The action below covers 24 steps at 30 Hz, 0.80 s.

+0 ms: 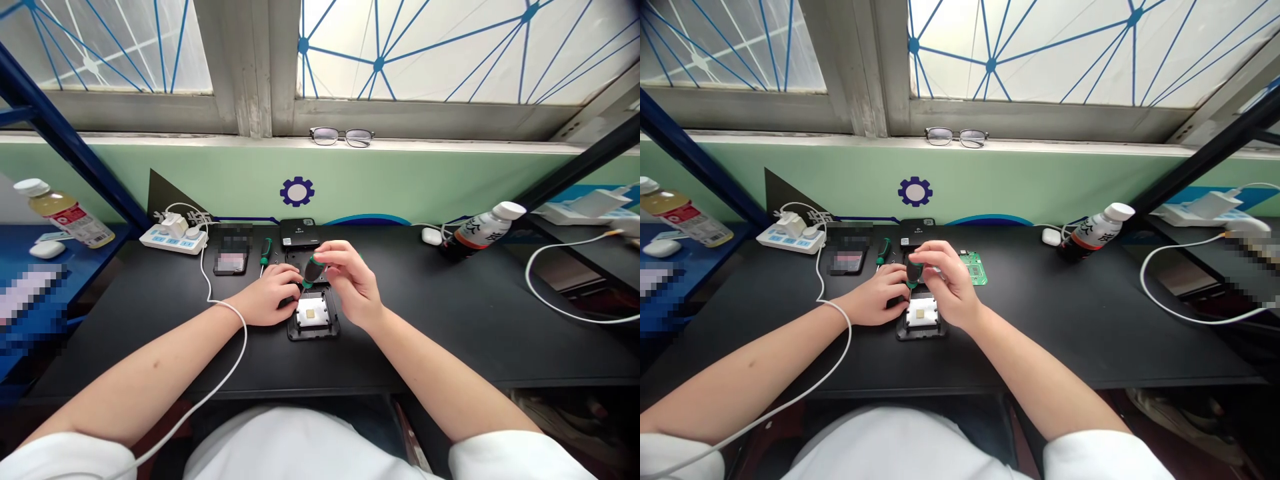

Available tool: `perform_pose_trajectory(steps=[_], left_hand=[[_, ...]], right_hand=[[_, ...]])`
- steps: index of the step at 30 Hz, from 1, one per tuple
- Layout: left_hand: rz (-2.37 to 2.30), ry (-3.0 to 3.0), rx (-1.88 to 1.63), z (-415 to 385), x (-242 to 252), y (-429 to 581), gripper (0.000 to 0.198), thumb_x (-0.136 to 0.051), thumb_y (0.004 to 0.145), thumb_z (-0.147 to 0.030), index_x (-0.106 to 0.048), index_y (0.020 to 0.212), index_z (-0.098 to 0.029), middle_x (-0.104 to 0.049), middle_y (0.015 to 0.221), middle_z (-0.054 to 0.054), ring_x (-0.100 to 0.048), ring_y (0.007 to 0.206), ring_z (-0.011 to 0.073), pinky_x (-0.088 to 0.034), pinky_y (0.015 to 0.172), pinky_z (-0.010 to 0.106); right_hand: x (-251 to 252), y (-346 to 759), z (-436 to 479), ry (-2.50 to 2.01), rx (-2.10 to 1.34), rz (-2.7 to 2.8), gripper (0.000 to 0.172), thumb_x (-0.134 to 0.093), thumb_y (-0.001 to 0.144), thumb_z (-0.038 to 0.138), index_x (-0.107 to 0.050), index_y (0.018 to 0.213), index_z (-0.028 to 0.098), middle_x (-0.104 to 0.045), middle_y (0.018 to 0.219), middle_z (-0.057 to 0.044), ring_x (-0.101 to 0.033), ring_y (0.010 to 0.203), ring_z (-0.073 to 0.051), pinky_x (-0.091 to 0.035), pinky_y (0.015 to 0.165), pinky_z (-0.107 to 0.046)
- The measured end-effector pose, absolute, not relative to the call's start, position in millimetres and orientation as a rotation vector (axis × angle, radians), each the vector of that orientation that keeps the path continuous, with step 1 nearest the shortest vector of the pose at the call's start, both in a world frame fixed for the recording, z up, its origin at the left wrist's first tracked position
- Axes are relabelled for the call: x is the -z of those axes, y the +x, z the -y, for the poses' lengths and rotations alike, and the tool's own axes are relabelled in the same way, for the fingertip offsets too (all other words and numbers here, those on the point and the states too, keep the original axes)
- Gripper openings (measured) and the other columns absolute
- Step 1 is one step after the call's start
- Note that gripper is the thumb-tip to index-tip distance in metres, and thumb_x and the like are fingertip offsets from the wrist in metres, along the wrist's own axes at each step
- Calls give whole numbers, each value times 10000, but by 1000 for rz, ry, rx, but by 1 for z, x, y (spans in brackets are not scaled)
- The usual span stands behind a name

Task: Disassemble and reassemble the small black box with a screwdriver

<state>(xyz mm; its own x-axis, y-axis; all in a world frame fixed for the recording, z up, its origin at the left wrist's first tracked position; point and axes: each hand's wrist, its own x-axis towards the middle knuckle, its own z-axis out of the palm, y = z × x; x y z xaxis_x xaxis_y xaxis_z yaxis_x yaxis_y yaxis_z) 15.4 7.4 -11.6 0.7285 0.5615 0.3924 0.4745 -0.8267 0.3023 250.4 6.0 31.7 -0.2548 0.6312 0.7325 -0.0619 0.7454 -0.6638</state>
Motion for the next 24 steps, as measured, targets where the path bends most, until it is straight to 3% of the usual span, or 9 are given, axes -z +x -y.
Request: perform_pose_trajectory(steps=[2,5,11,13,18,21,24], left_hand=[[-827,2736,-722,-7,11,16,80,-637,971,-182,-700,953,-227,-732,1192,108,-568,1360,315,-486,1125,494],[-819,2721,-723,-7,10,16,87,-637,955,-159,-691,945,-226,-733,1208,104,-568,1355,312,-481,1144,499],[-841,2738,-697,-6,8,17,22,-656,958,-217,-673,945,-223,-713,1281,118,-554,1376,329,-470,1147,512],[-869,2762,-663,-5,7,17,53,-661,961,-246,-688,999,-220,-711,1268,129,-551,1374,341,-472,1128,517],[-893,2806,-611,-6,6,14,87,-663,941,-227,-721,1006,-219,-706,1242,134,-544,1368,354,-462,1125,527],[-887,2799,-631,-8,7,14,89,-652,949,-223,-732,988,-217,-708,1261,141,-550,1356,360,-477,1118,542],[-882,2794,-657,-10,8,14,92,-645,964,-226,-736,976,-222,-713,1287,137,-564,1345,357,-496,1106,547]], right_hand=[[-29,248,-5,-436,-756,1683,213,-710,1031,263,-701,1234,325,-724,1245,-71,-748,1085,-214,-658,874,-381],[-25,245,-1,-440,-860,1653,332,-803,976,261,-609,1234,338,-772,1277,-50,-795,1080,-207,-674,965,-426],[-24,248,0,-485,-896,1740,279,-514,1131,358,-562,1405,345,-599,1612,-117,-713,1336,-252,-646,1061,-501],[-26,250,-2,-523,-737,1779,285,-478,1136,351,-642,1368,327,-609,1550,-127,-696,1307,-258,-643,1032,-490],[-32,254,-5,-550,-496,1793,312,-471,1125,286,-762,1233,312,-645,1184,-98,-703,952,-193,-650,785,-389],[-35,254,-3,-463,-594,1818,322,-456,1127,270,-755,1240,306,-729,1219,-111,-759,1063,-229,-673,829,-406],[-34,253,0,-370,-708,1823,205,-585,1094,292,-698,1265,305,-778,1313,-117,-765,1253,-278,-685,959,-469]])
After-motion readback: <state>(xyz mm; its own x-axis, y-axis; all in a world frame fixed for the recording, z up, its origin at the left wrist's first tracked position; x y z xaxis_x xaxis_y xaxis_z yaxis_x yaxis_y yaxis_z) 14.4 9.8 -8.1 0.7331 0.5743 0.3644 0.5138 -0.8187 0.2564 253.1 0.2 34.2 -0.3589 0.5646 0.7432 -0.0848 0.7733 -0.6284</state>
